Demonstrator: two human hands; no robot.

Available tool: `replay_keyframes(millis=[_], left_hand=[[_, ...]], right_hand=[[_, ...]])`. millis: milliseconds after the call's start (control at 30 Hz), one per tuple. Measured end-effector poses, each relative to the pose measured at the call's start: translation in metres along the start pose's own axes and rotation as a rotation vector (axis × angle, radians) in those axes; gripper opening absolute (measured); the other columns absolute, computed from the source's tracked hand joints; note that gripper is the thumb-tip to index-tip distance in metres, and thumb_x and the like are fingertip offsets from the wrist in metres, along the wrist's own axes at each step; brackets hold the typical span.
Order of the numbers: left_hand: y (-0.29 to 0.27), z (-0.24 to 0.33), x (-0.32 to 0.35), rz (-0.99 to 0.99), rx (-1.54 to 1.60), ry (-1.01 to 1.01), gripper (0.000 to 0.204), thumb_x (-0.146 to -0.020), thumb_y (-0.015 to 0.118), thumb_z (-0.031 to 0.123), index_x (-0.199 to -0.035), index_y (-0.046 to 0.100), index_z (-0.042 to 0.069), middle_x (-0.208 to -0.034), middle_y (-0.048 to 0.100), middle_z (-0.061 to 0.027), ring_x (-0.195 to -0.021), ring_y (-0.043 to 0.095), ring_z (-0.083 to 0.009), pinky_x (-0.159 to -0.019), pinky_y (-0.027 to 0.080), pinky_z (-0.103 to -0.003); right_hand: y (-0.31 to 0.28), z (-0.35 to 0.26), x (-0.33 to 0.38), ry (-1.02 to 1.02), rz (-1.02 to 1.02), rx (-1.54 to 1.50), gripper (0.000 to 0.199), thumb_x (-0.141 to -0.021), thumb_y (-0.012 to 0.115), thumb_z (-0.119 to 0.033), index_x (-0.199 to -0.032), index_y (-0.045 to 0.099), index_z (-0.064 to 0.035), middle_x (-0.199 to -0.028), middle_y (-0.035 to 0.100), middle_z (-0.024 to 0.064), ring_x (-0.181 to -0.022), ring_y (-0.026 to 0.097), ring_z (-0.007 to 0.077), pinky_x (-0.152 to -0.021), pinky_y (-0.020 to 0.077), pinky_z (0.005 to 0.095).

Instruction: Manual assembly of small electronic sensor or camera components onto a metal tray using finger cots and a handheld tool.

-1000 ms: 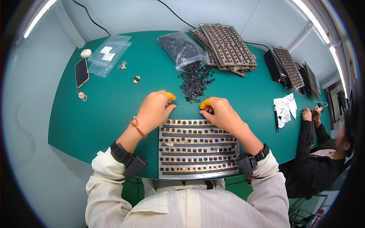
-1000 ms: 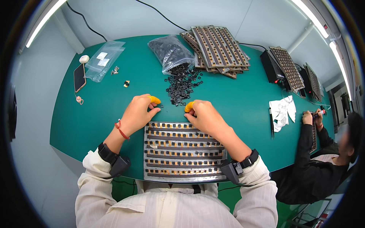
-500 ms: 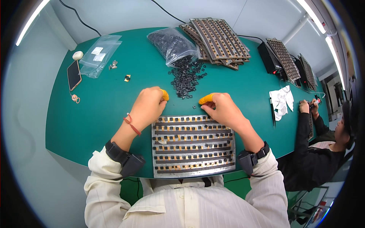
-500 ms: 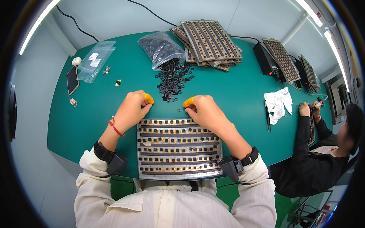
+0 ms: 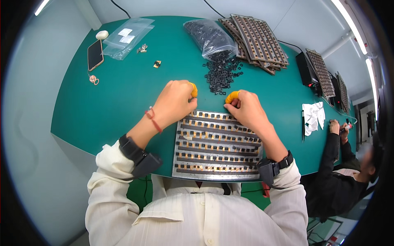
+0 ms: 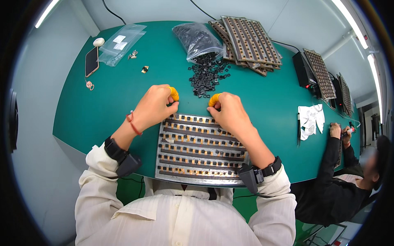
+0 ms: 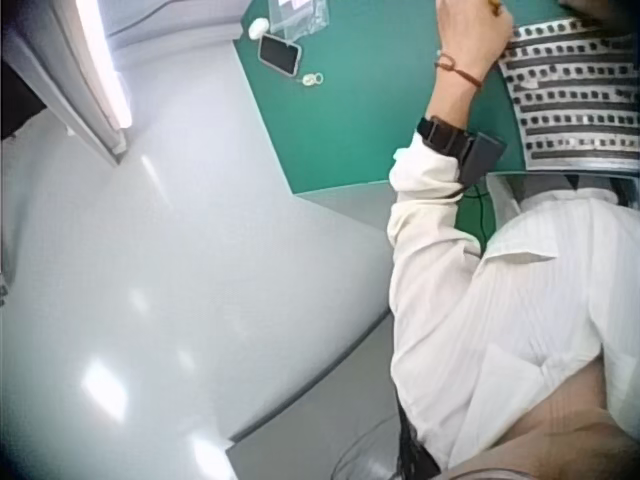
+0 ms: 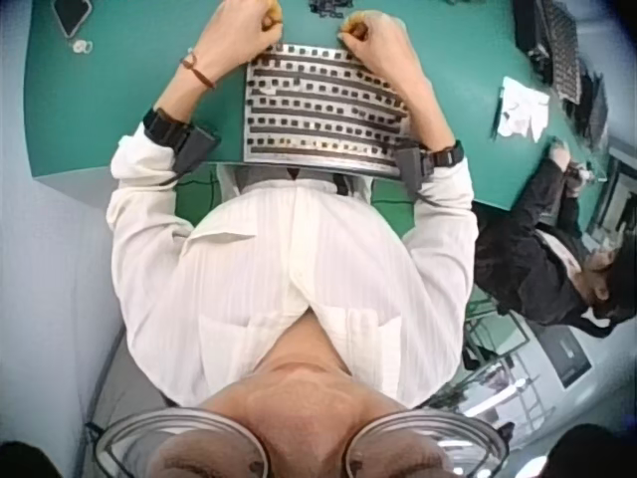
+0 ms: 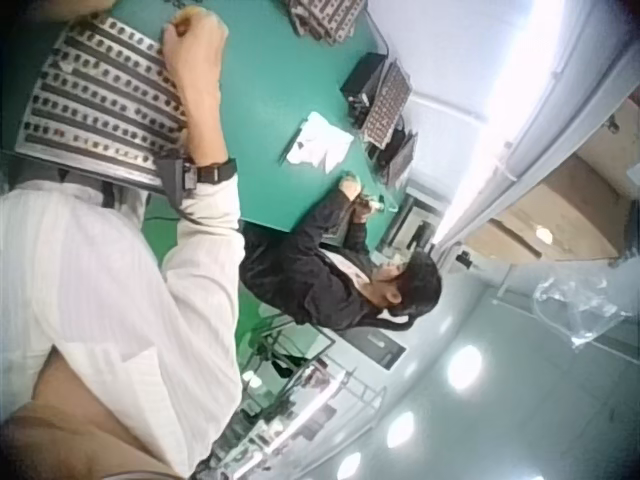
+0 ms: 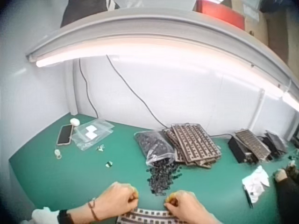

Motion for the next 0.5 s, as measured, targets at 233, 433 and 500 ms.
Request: replay_keyframes(millis=[233,433,500], left_hand=[[-0.005,0.055,0.083,-0.199,0.067,0.16,0.006,-0.074,0.07,0.01,-0.076,0.066,0.006,-0.073,0.061,-0.0065,-0.069,0.059,-0.0251,-0.07,0.043,-0.036],[0.008,0.069,0.131,-0.315,0.091,0.137,0.009,-0.077,0.071,0.011,-0.082,0.069,0.003,-0.075,0.059,-0.0052,-0.073,0.058,-0.0232,-0.076,0.043,-0.035],[0.01,0.071,0.13,-0.308,0.061,0.152,0.008,-0.078,0.071,0.01,-0.082,0.069,0.004,-0.075,0.059,-0.0055,-0.074,0.058,-0.0232,-0.076,0.043,-0.035]], right_hand=[[-0.007,-0.003,0.013,0.01,-0.017,0.009,0.015,-0.079,0.075,-0.009,-0.087,0.071,0.0032,-0.08,0.065,0.0155,-0.074,0.065,0.03,-0.067,0.0518,0.0392],[-0.036,-0.022,0.072,0.002,-0.032,-0.042,0.013,-0.08,0.074,-0.009,-0.086,0.07,0.0016,-0.078,0.061,0.0128,-0.071,0.062,0.0261,-0.064,0.0503,0.0362],[-0.042,-0.022,0.098,-0.021,-0.054,-0.032,0.012,-0.079,0.074,-0.008,-0.087,0.07,0.0003,-0.078,0.059,0.0113,-0.069,0.06,0.0252,-0.062,0.0491,0.0351]])
Point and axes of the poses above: each hand's wrist, its own x-axis away from the middle knuckle, its own y-axis out of the palm, z = x × y, the point moved 2 cm from there along -x, towards the middle knuckle
